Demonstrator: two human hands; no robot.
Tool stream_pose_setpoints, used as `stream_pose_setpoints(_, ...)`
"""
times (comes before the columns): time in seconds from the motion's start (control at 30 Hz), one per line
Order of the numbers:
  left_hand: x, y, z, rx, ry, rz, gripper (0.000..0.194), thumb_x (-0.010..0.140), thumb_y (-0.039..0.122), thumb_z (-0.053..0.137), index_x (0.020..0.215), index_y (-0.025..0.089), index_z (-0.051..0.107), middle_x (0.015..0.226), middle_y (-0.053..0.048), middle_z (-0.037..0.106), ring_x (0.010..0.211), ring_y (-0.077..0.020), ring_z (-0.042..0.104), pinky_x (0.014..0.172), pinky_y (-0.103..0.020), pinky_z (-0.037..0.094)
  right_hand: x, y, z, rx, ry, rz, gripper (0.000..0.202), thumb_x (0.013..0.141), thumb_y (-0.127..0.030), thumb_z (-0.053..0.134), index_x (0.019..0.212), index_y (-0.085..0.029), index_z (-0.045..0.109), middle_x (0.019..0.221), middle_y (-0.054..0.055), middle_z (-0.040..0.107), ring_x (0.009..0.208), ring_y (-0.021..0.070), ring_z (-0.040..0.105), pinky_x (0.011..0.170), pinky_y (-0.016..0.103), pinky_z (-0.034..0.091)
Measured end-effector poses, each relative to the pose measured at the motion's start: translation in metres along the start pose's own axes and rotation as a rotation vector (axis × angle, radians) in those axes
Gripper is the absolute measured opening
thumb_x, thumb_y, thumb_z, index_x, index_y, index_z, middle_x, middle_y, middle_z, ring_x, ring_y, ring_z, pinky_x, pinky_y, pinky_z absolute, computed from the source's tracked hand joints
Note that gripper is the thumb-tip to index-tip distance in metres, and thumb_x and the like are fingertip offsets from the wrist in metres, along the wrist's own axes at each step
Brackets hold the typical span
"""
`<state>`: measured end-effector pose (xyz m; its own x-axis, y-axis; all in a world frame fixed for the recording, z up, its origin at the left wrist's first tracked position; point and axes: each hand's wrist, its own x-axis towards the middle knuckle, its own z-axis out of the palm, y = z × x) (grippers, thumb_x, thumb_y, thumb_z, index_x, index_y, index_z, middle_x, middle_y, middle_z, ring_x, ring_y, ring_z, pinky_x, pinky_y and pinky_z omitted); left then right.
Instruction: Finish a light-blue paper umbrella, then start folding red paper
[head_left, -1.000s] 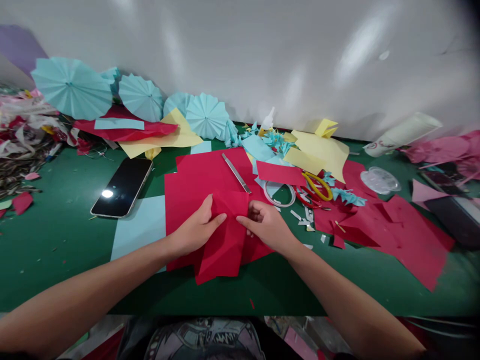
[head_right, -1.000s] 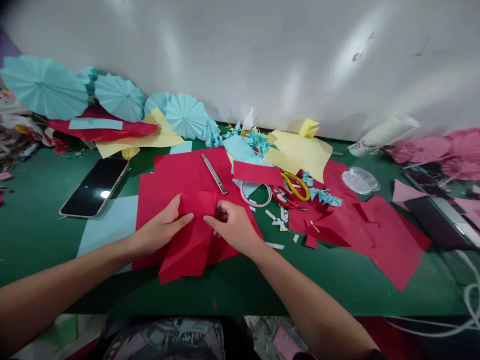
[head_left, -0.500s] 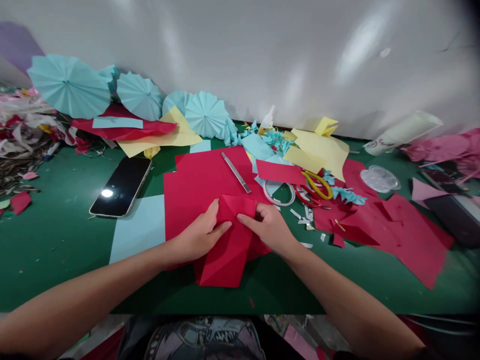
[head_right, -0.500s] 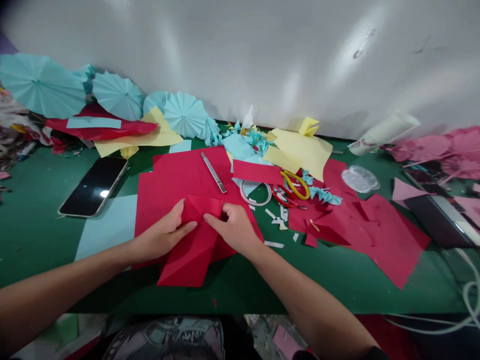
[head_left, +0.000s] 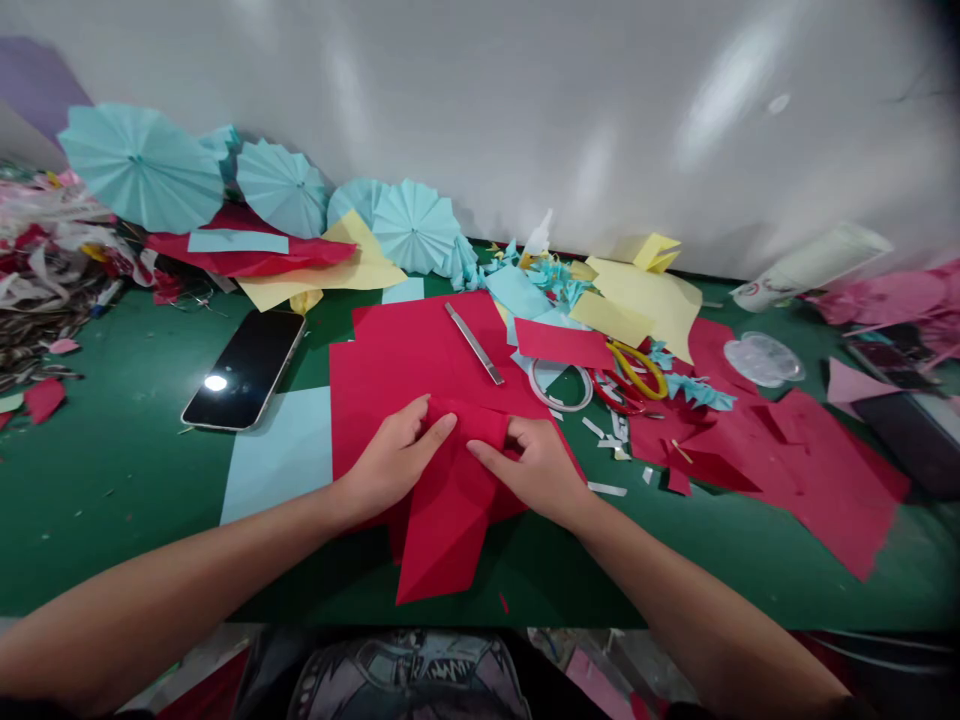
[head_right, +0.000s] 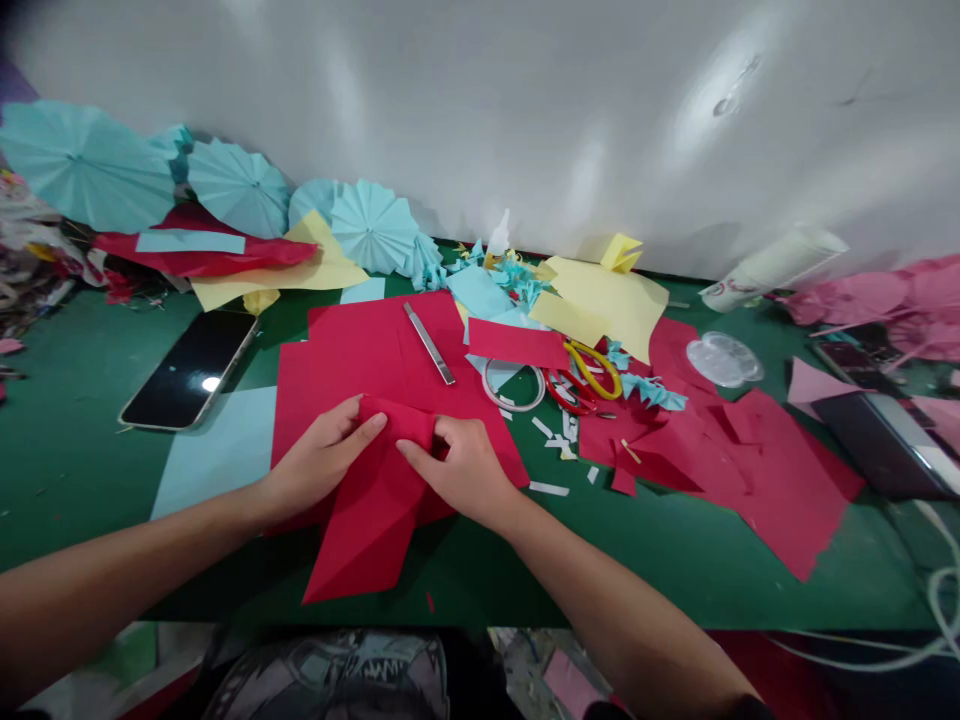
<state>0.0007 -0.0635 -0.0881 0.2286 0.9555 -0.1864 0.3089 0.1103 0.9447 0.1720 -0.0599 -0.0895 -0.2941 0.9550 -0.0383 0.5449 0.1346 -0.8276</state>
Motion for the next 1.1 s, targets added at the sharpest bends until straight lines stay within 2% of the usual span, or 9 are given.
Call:
stream_pose_setpoints(0.23,0.0009,-0.0017,-0.0004,0.131,0.091,0.032,0.036,0.086,0.043,0.039,0.06,0.019,0.031,0.058,0.005,0.034,0.053,-0.0091,0.033,0.048,-0.023,0.027,0.0011,0.0002,-0.0009,0.094,-0.052,0.023,0.024,0.076,-0.039,0.056,0.083,-0.017,0.061,0.067,0.004,0.062,0.069,0.0188,0.06,0.058,0.028,0.047)
stream_pose_setpoints(0.3,0.0007,-0.002,-0.0004,0.121,0.09,0.032,0.036,0.086,0.043,0.039,0.06,0.019,0.03,0.056,0.005,0.033,0.052,-0.0088,0.032,0.047,-0.023,0.026,0.0006,-0.0001,-0.0004,0.178,-0.047,0.031,0.026,0.074,-0.038,0.059,0.091,-0.018,0.057,0.076,0.005,0.063,0.074,0.019,0.061,0.061,0.029,0.048)
stream_pose_setpoints(0.37,0.0003,-0.0024,-0.0001,0.12,0.09,0.032,0.036,0.086,0.044,0.039,0.06,0.019,0.031,0.056,0.005,0.033,0.051,-0.0087,0.032,0.046,-0.023,0.026,-0.0001,-0.0001,0.0004,0.283,-0.022,0.012,0.039,0.072,-0.037,0.063,0.105,-0.021,0.049,0.088,0.005,0.063,0.078,0.0178,0.061,0.064,0.028,0.049)
stream_pose_setpoints(0.43,0.0,-0.0029,0.0003,0.136,0.09,0.056,0.037,0.085,0.044,0.039,0.059,0.019,0.031,0.055,0.005,0.034,0.051,-0.0085,0.033,0.045,-0.022,0.026,-0.0007,0.0009,0.0012,0.337,0.026,-0.025,0.046,0.074,-0.036,0.063,0.112,-0.024,0.042,0.091,0.004,0.061,0.076,0.0153,0.061,0.063,0.026,0.049)
stream_pose_setpoints(0.5,-0.0001,-0.0032,0.0007,0.157,0.084,0.104,0.036,0.086,0.042,0.04,0.059,0.019,0.032,0.055,0.005,0.036,0.052,-0.0083,0.034,0.046,-0.022,0.027,-0.0005,0.0027,0.0017,0.287,0.081,-0.07,0.032,0.077,-0.034,0.059,0.105,-0.024,0.046,0.086,0.002,0.06,0.073,0.013,0.059,0.063,0.025,0.047)
stream_pose_setpoints(0.6,-0.0007,-0.0035,0.0013,0.198,0.06,0.15,0.035,0.086,0.039,0.039,0.059,0.018,0.034,0.055,0.005,0.037,0.052,-0.008,0.034,0.047,-0.022,0.027,0.0005,0.0051,0.0019,0.165,0.131,-0.097,0.014,0.079,-0.034,0.057,0.083,-0.021,0.052,0.077,0.0,0.057,0.069,0.0109,0.055,0.06,0.022,0.043)
stream_pose_setpoints(0.87,-0.0016,-0.0062,0.0033,0.269,0.091,0.206,0.038,0.086,0.035,0.04,0.056,0.02,0.024,0.051,0.007,0.028,0.048,-0.0069,0.026,0.045,-0.022,0.022,0.0006,0.0037,0.0015,0.147,0.125,-0.074,0.016,0.081,-0.034,0.053,0.074,-0.019,0.051,0.066,-0.003,0.052,0.061,0.0088,0.049,0.055,0.022,0.038)
stream_pose_setpoints(1.1,-0.0002,-0.0056,0.0043,0.284,0.107,0.215,0.038,0.087,0.034,0.038,0.056,0.02,0.023,0.05,0.007,0.029,0.046,-0.0069,0.028,0.044,-0.022,0.022,-0.0005,0.003,0.0026,0.18,0.127,-0.065,0.016,0.081,-0.033,0.053,0.072,-0.02,0.05,0.064,-0.003,0.051,0.059,0.0088,0.048,0.054,0.022,0.038)
